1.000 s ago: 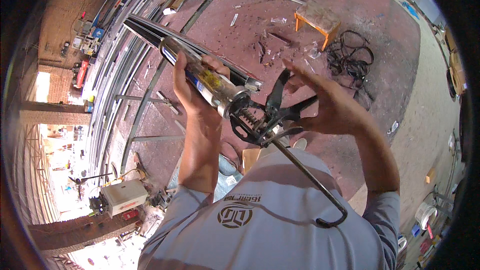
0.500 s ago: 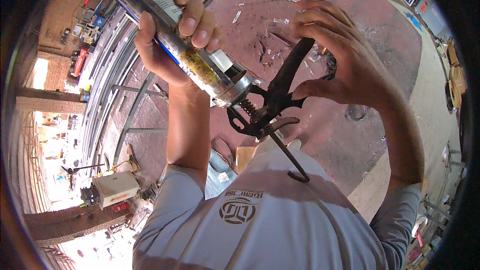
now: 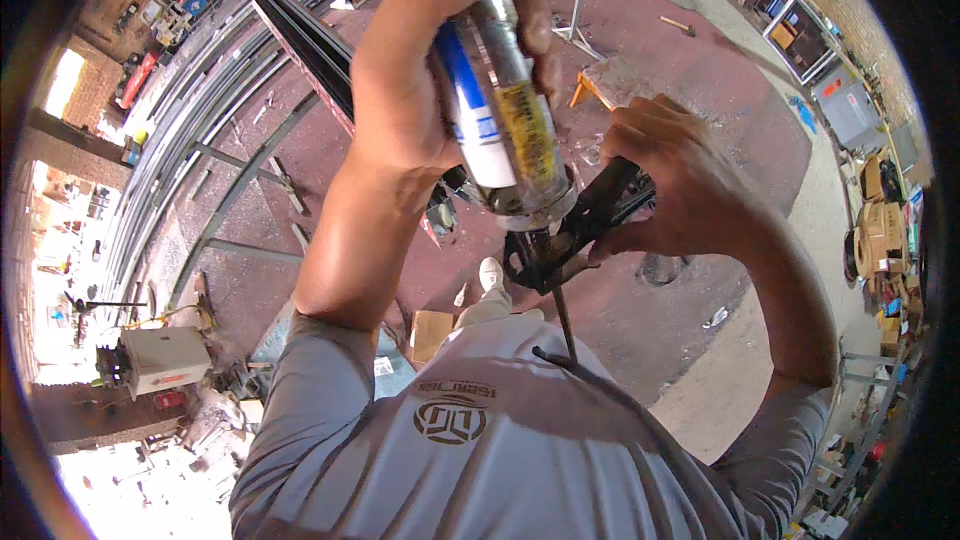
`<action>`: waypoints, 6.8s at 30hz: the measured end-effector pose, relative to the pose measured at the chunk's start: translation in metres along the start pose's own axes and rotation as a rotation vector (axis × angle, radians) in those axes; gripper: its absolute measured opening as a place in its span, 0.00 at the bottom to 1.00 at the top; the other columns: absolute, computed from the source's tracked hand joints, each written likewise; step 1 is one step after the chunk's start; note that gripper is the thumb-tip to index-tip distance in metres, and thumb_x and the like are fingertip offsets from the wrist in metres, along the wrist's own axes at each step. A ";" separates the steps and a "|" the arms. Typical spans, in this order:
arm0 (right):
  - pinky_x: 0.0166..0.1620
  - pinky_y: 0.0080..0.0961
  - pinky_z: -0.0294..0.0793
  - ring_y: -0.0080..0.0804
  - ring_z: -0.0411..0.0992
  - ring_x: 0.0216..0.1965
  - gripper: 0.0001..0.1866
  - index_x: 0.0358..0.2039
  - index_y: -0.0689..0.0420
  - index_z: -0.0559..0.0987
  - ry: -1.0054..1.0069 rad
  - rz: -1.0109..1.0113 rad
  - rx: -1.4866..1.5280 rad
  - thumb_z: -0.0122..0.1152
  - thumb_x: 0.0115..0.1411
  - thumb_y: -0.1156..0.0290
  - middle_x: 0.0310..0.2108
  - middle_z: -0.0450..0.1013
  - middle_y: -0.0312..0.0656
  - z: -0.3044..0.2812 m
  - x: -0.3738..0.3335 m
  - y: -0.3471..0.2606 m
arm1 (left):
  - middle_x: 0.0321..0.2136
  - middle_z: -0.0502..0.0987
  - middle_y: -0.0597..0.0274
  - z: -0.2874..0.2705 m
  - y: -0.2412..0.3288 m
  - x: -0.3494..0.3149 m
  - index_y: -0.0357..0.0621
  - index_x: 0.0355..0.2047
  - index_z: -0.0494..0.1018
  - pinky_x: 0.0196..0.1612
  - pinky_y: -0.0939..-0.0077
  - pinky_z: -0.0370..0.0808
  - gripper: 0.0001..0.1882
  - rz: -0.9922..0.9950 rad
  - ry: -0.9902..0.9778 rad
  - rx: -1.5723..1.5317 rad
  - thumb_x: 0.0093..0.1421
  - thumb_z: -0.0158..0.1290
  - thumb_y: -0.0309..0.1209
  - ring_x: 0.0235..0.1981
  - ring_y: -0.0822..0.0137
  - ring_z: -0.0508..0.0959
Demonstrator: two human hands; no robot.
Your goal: The person applies sealant to the edge of a long metal profile using a caulking gun. They move around the workshop to reach different sections of the profile and later sit on a small stool to continue the application.
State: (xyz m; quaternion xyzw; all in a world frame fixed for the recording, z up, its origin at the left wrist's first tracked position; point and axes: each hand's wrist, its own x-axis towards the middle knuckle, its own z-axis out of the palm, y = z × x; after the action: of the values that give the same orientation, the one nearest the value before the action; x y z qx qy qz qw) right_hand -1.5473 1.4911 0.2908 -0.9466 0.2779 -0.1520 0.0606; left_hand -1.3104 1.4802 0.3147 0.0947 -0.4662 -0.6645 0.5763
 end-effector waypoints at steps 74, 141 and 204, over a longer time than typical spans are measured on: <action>0.51 0.32 0.67 0.36 0.68 0.47 0.27 0.51 0.62 0.71 0.083 0.836 1.058 0.46 0.68 0.49 0.48 0.70 0.45 0.257 -0.268 -0.025 | 0.38 0.80 0.54 -0.127 -0.249 -0.175 0.47 0.44 0.68 0.47 0.50 0.78 0.24 -0.627 1.107 -0.482 0.65 0.49 0.55 0.41 0.57 0.81; 0.31 0.25 0.69 0.29 0.70 0.26 0.47 0.29 0.61 0.75 0.140 0.849 1.083 0.31 0.59 0.23 0.24 0.71 0.41 0.282 -0.195 -0.049 | 0.31 0.77 0.61 -0.160 -0.231 -0.191 0.47 0.39 0.70 0.30 0.64 0.80 0.17 -0.696 1.089 -0.294 0.63 0.51 0.47 0.29 0.64 0.80; 0.27 0.23 0.68 0.27 0.69 0.23 0.46 0.24 0.59 0.73 0.183 0.942 0.957 0.32 0.57 0.22 0.20 0.69 0.38 0.275 -0.185 -0.043 | 0.31 0.79 0.60 -0.168 -0.255 -0.168 0.45 0.39 0.71 0.32 0.65 0.80 0.16 -0.687 1.039 -0.312 0.63 0.49 0.45 0.28 0.63 0.81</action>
State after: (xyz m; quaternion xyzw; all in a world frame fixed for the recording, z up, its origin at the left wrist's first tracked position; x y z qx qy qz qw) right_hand -1.5855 1.6362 -0.0081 -0.5767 0.5667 -0.2954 0.5090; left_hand -1.3181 1.5126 -0.0322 0.4632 0.0330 -0.7390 0.4882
